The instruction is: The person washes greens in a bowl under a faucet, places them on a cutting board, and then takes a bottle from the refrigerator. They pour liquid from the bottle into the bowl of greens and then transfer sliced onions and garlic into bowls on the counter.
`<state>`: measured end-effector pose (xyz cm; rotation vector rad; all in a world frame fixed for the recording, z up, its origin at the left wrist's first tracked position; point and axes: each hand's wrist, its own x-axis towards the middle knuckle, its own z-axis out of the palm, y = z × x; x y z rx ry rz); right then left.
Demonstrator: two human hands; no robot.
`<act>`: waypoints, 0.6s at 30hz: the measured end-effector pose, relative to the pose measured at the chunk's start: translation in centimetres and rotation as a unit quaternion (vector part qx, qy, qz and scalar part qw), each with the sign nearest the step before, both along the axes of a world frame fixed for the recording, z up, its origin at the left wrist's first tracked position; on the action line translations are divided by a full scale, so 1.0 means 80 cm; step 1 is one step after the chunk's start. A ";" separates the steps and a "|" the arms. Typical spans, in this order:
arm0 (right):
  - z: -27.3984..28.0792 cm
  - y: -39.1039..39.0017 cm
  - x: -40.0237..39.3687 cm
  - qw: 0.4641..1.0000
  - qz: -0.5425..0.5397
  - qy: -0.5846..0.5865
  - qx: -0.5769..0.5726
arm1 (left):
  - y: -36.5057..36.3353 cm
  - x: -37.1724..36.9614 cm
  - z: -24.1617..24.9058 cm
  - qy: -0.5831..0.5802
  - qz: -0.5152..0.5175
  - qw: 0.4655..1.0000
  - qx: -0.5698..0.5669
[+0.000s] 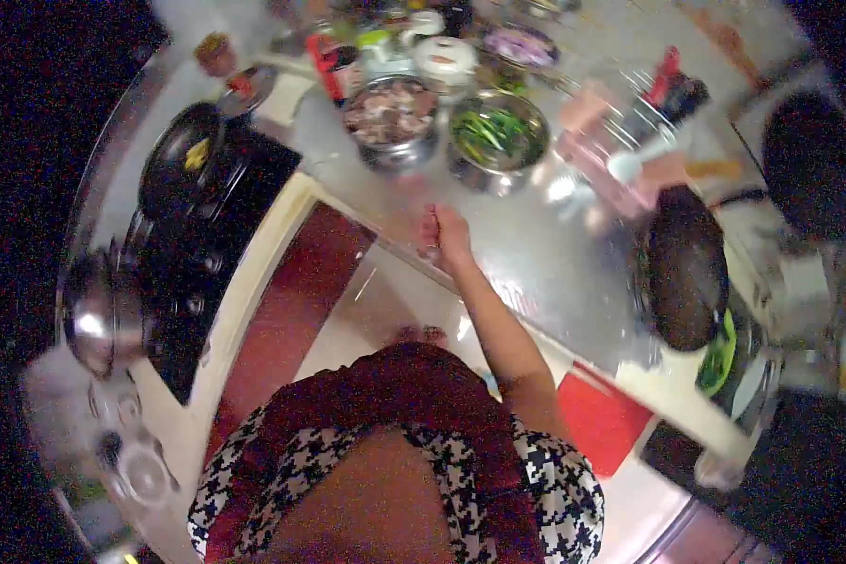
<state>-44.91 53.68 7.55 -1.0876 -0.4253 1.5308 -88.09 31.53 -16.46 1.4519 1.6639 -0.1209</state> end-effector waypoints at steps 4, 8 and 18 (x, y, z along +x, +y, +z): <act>0.015 -0.096 0.057 0.985 -0.170 -0.022 -0.035 | 0.093 -0.004 0.003 -0.005 -0.114 0.993 -0.006; 0.005 -0.213 0.083 0.941 -0.319 -0.091 -0.058 | 0.186 0.036 -0.004 -0.005 -0.236 0.972 -0.020; 0.034 -0.452 0.086 0.842 -0.518 -0.045 -0.145 | 0.219 0.223 0.029 0.023 -0.432 0.900 -0.059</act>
